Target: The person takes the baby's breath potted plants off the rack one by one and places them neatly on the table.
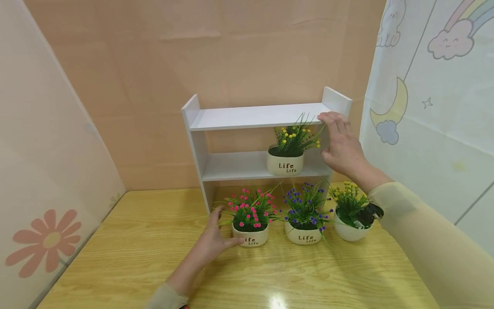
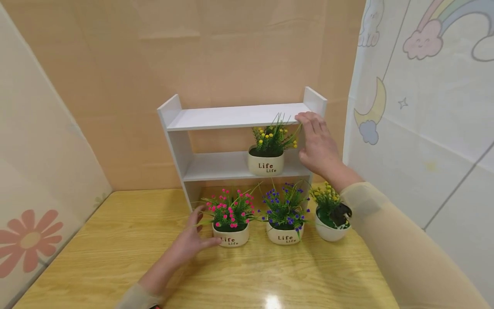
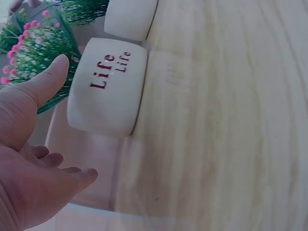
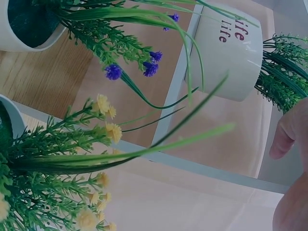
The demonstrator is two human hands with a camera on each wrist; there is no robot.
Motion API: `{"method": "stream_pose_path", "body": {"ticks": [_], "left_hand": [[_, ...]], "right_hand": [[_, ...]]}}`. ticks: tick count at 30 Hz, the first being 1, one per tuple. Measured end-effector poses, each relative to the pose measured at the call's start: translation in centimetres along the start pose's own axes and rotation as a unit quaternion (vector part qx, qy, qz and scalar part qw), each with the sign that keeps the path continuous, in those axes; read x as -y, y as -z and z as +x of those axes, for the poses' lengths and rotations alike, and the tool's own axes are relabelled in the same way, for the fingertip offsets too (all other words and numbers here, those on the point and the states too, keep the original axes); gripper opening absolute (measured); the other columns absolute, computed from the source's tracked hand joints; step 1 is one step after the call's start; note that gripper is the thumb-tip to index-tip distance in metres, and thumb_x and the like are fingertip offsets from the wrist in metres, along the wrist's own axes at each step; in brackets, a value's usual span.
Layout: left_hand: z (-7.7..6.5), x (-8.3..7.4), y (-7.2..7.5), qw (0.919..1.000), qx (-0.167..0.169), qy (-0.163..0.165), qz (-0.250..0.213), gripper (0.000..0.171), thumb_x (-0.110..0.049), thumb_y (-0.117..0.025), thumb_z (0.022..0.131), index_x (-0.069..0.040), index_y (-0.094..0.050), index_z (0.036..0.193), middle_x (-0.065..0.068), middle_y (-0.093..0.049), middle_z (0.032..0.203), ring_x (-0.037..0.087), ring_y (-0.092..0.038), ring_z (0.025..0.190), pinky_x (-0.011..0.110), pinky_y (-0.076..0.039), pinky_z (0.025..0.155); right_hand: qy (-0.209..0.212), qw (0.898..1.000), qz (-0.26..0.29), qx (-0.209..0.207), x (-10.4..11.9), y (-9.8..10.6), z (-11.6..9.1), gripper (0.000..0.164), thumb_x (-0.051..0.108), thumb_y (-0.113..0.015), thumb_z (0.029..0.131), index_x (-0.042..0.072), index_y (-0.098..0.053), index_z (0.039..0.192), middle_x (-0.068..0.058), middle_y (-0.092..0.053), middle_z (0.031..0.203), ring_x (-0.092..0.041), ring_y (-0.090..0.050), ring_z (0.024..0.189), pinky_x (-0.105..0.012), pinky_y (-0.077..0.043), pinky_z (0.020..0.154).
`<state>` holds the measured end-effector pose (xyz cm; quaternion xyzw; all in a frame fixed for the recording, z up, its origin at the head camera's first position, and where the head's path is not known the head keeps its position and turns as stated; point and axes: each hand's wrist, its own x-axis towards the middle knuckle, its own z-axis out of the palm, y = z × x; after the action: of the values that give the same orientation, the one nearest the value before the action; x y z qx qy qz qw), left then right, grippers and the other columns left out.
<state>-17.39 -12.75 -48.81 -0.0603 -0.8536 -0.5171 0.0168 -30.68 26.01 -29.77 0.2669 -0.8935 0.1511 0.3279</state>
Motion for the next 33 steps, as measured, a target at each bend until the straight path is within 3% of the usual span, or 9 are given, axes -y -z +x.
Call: {"method": "stream_pose_path", "body": {"ticks": [11,16,22,26,33], "left_hand": [[-1.1,-1.3,2.5,0.9998,0.002,-0.006,-0.018,0.132,-0.027,-0.101,0.083,-0.012,-0.010,0.176,0.032,-0.017,0.176,0.063,-0.036,0.152,0.069,-0.045,0.115],[-1.3,-2.1,3.6,0.9996,0.009,-0.017,-0.023,0.137,-0.023,-0.101,0.082,-0.016,-0.003,0.178,0.021,-0.009,0.182,0.053,-0.023,0.162,0.063,-0.035,0.124],[-1.9,-3.3,4.6,0.9991,0.013,-0.040,0.001,0.137,-0.028,-0.100,0.083,-0.016,-0.002,0.178,0.019,-0.009,0.183,0.053,-0.026,0.161,0.060,-0.036,0.124],[-2.1,-4.2,5.2,0.9984,0.011,-0.046,0.032,0.134,-0.037,-0.097,0.086,-0.020,-0.002,0.178,0.019,-0.006,0.183,0.060,-0.031,0.156,0.068,-0.041,0.119],[-1.7,-6.4,5.9,0.9929,0.002,-0.084,0.084,0.128,-0.037,-0.095,0.090,-0.017,-0.005,0.178,0.021,-0.005,0.183,0.053,-0.017,0.164,0.074,-0.026,0.124]], "right_hand": [[0.004,1.000,0.000,-0.003,-0.2,-0.3,0.1,0.099,-0.019,-0.062,0.069,0.003,-0.033,0.162,-0.023,-0.032,0.166,-0.047,-0.026,0.157,-0.068,-0.044,0.113],[0.000,1.000,0.000,0.000,-0.2,-0.3,0.1,0.099,-0.019,-0.062,0.069,0.002,-0.033,0.162,-0.023,-0.032,0.166,-0.047,-0.025,0.157,-0.068,-0.042,0.115],[-0.001,1.000,0.001,0.002,-0.1,-0.2,-0.1,0.099,-0.019,-0.062,0.069,0.002,-0.032,0.162,-0.024,-0.032,0.165,-0.048,-0.026,0.156,-0.068,-0.042,0.116],[0.002,1.000,0.005,0.001,-0.2,-0.1,-0.2,0.099,-0.019,-0.063,0.069,0.002,-0.032,0.161,-0.024,-0.031,0.166,-0.048,-0.025,0.156,-0.067,-0.038,0.121],[0.028,0.999,0.014,-0.019,-0.1,-0.1,0.0,0.099,-0.019,-0.062,0.068,0.001,-0.034,0.161,-0.024,-0.035,0.163,-0.048,-0.027,0.155,-0.060,-0.028,0.129]]}}
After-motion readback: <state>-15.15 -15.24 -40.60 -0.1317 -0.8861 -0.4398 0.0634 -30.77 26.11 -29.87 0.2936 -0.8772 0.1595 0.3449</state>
